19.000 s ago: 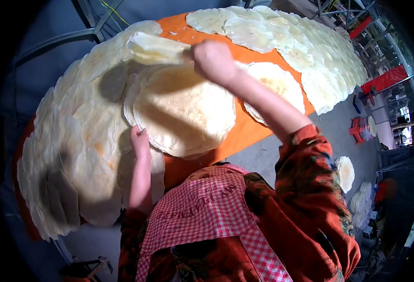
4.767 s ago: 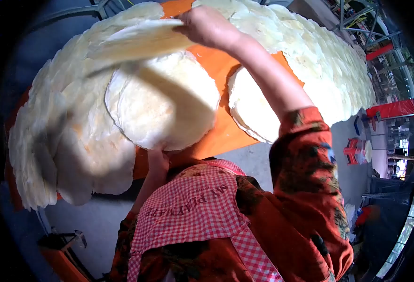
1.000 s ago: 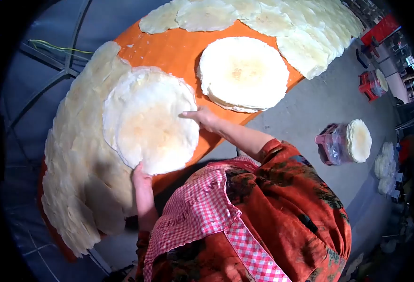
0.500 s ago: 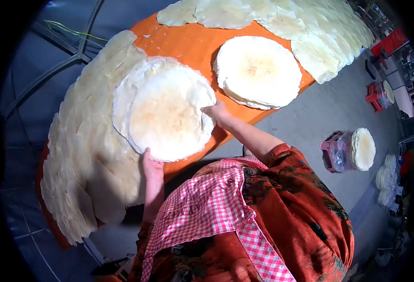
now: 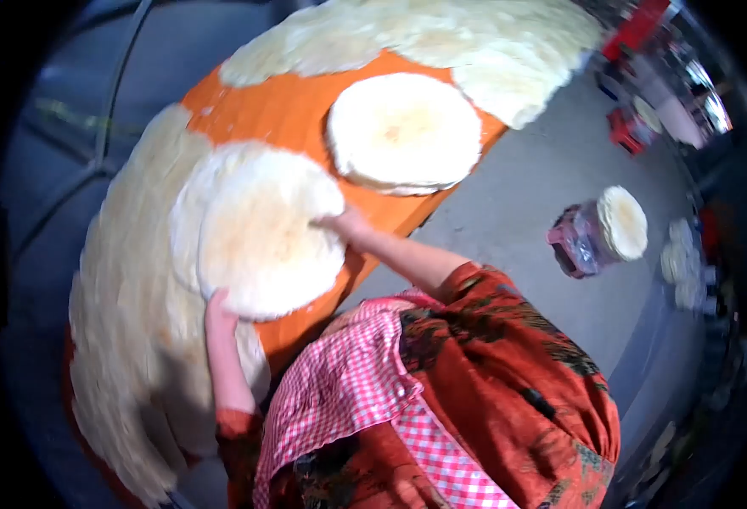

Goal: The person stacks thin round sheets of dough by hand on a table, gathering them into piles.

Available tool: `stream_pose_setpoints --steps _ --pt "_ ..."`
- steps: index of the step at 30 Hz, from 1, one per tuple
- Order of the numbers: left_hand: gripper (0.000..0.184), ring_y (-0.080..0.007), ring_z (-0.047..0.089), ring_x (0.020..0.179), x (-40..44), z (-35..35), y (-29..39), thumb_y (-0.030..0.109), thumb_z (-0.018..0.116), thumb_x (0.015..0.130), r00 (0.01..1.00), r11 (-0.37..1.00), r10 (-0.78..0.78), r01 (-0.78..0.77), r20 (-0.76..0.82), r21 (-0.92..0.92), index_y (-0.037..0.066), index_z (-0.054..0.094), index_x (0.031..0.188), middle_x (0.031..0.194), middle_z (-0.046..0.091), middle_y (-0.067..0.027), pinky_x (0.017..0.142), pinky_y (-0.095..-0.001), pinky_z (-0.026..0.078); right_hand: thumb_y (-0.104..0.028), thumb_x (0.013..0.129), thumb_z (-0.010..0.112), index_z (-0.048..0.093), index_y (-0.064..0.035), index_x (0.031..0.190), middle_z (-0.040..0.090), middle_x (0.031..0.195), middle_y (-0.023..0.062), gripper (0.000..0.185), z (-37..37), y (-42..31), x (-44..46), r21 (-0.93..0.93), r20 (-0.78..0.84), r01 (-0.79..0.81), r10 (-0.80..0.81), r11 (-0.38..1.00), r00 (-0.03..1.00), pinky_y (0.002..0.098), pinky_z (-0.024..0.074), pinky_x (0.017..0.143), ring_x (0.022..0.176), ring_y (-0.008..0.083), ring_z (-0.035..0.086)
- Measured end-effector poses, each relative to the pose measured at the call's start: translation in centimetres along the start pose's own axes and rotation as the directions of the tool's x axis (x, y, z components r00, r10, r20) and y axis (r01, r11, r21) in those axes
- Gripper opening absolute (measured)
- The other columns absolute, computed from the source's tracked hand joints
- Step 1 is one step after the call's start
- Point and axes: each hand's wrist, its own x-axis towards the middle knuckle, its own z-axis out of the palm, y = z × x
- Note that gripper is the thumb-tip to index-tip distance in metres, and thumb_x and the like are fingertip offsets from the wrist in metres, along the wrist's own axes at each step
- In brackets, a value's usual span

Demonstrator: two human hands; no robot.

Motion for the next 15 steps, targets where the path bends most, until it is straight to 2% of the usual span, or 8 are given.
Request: stream_pose_setpoints --steps 2,3,5,6,7,8,12,15 --pt "0.059 -0.0378 0.051 0.115 -2.5 2.9 0.6 0.010 0.060 0.076 0.998 1.000 -0.009 0.007 -0.061 -0.026 -0.005 0.041 0.129 0.122 0.052 -0.0208 0.097 -0.0533 0.042 -0.005 0.074 0.068 0.054 0.0012 0.122 0.065 0.103 0.0130 0.050 0.5 -0.1 0.6 -0.119 -0.070 0.174 -0.183 0.978 0.981 0.0344 0.0506 0.084 0.093 0.0214 0.063" --pt "0.060 -0.0369 0.049 0.117 -2.2 2.5 0.5 0.008 0.060 0.075 0.998 0.999 0.033 -0.036 -0.058 -0.039 -0.002 0.041 0.131 0.125 0.051 -0.0196 0.098 -0.0537 0.042 -0.004 0.074 0.066 0.054 0.0010 0.122 0.065 0.100 0.0118 0.050 0.8 0.8 2.2 -0.152 -0.050 0.333 -0.344 0.931 0.938 0.0341 0.0511 0.082 0.091 0.0206 0.063" --pt "0.061 -0.0360 0.048 0.118 -2.1 4.2 0.9 0.005 0.059 0.075 0.975 0.975 0.223 -0.222 -0.020 0.029 0.001 0.041 0.133 0.127 0.049 -0.0188 0.098 -0.0535 0.041 -0.003 0.073 0.065 0.053 0.0000 0.122 0.066 0.097 0.0088 0.050 -0.2 -2.8 1.2 -0.299 0.028 0.550 -0.569 0.780 0.822 0.0335 0.0516 0.079 0.087 0.0177 0.063" --pt "0.061 -0.0355 0.048 0.119 -2.7 5.5 0.9 0.004 0.059 0.075 0.950 0.949 0.311 -0.310 -0.007 0.056 0.003 0.041 0.133 0.129 0.048 -0.0184 0.098 -0.0534 0.041 -0.003 0.073 0.066 0.052 -0.0001 0.122 0.066 0.097 0.0085 0.051 -1.4 -5.7 0.0 -0.252 0.036 0.555 -0.566 0.793 0.824 0.0329 0.0515 0.079 0.087 0.0170 0.063" --pt "0.064 -0.0339 0.045 0.121 -5.4 10.1 1.9 0.001 0.058 0.076 0.953 0.955 0.296 -0.293 -0.066 0.049 0.006 0.039 0.136 0.133 0.045 -0.0167 0.101 -0.0515 0.039 -0.003 0.073 0.066 0.052 -0.0003 0.122 0.066 0.098 0.0083 0.051 -3.1 -8.4 -0.6 -0.207 0.048 0.555 -0.558 0.806 0.829 0.0322 0.0514 0.079 0.087 0.0162 0.063" --pt "0.064 -0.0336 0.045 0.122 -6.2 13.3 2.2 0.000 0.057 0.076 0.947 0.947 0.321 -0.321 -0.006 0.021 0.006 0.038 0.137 0.133 0.045 -0.0164 0.102 -0.0510 0.038 -0.003 0.073 0.067 0.052 -0.0004 0.122 0.066 0.099 0.0080 0.052 -5.1 -10.9 -1.2 -0.164 0.061 0.548 -0.546 0.820 0.836 0.0316 0.0513 0.079 0.087 0.0155 0.062" --pt "0.065 -0.0328 0.042 0.125 -6.7 26.2 2.3 -0.002 0.055 0.079 0.889 0.920 0.392 -0.380 0.235 -0.095 0.007 0.033 0.140 0.135 0.043 -0.0150 0.105 -0.0493 0.035 -0.005 0.074 0.070 0.054 0.0003 0.115 0.065 0.095 0.0083 0.044 -15.1 -19.2 -2.4 -0.153 -0.140 0.617 -0.635 0.772 0.760 0.0298 0.0525 0.074 0.082 0.0145 0.063" --pt "0.064 -0.0324 0.042 0.125 -4.8 34.3 0.9 -0.004 0.056 0.079 0.856 0.927 0.375 -0.354 0.356 -0.124 0.006 0.035 0.138 0.135 0.044 -0.0149 0.105 -0.0491 0.036 -0.001 0.077 0.066 0.052 0.0026 0.115 0.065 0.097 0.0117 0.041 -22.3 -22.7 -2.2 0.037 -0.172 0.606 -0.592 0.795 0.787 0.0319 0.0524 0.079 0.085 0.0184 0.064"
